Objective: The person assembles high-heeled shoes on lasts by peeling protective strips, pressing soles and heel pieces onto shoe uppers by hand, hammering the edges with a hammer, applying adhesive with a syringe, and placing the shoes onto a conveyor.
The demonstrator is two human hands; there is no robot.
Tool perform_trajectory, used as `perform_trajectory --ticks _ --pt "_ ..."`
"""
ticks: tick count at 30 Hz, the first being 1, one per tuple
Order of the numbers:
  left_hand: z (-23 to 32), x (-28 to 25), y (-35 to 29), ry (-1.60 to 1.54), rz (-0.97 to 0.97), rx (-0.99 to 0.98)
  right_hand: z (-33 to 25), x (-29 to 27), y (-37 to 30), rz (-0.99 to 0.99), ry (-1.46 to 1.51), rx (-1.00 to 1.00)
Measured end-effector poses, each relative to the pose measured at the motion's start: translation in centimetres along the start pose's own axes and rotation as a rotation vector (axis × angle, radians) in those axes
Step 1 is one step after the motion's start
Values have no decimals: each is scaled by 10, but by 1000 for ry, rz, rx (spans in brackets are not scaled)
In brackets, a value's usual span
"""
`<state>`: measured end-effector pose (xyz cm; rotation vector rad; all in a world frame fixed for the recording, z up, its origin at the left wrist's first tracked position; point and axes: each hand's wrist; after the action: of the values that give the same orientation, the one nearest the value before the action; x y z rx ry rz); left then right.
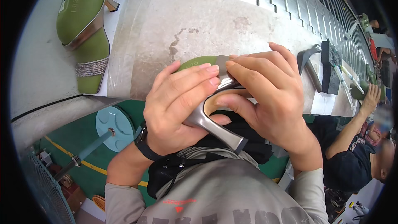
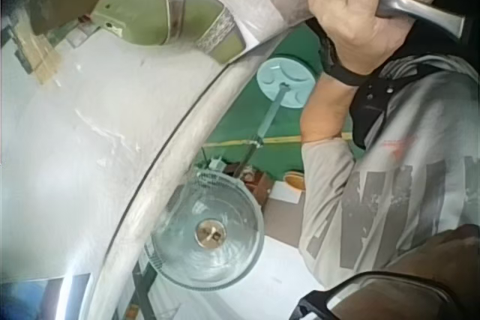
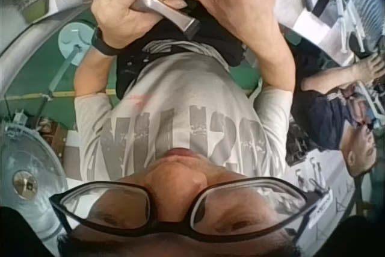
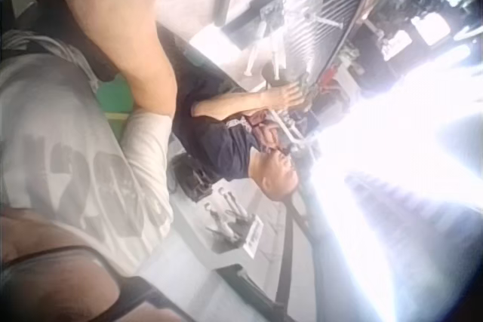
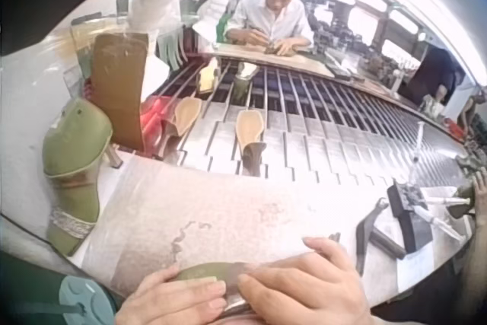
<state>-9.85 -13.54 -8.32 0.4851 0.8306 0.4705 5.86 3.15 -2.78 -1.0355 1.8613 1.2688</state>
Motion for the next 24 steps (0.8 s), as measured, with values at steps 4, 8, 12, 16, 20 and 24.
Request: perform_trajectory --ticks 4,8,12,16,20,24 --pt "8 12 -8 -22 24 -32 -11 -19 13 -88 68 121" --pt "8 37 -20 128 157 -17 1 -26 29 -356 29 160" --pt "-2 40 -7 214 59 -44 33 0 -1 -62 -102 -14" --pt "-7 27 12 207 -107 -10 45 7 -19 88 -186 -58" --pt "-13 27 11 232 -107 56 46 13 -17 130 -184 -75" --pt "-15 28 11 237 -107 59 48 16 -16 141 -180 -92"
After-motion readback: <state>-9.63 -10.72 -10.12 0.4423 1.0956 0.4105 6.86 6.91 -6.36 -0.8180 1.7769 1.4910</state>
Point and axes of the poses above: each hand's wrist, its own y-axis towards the middle knuckle, its own x-axis out of the palm, z = x × y
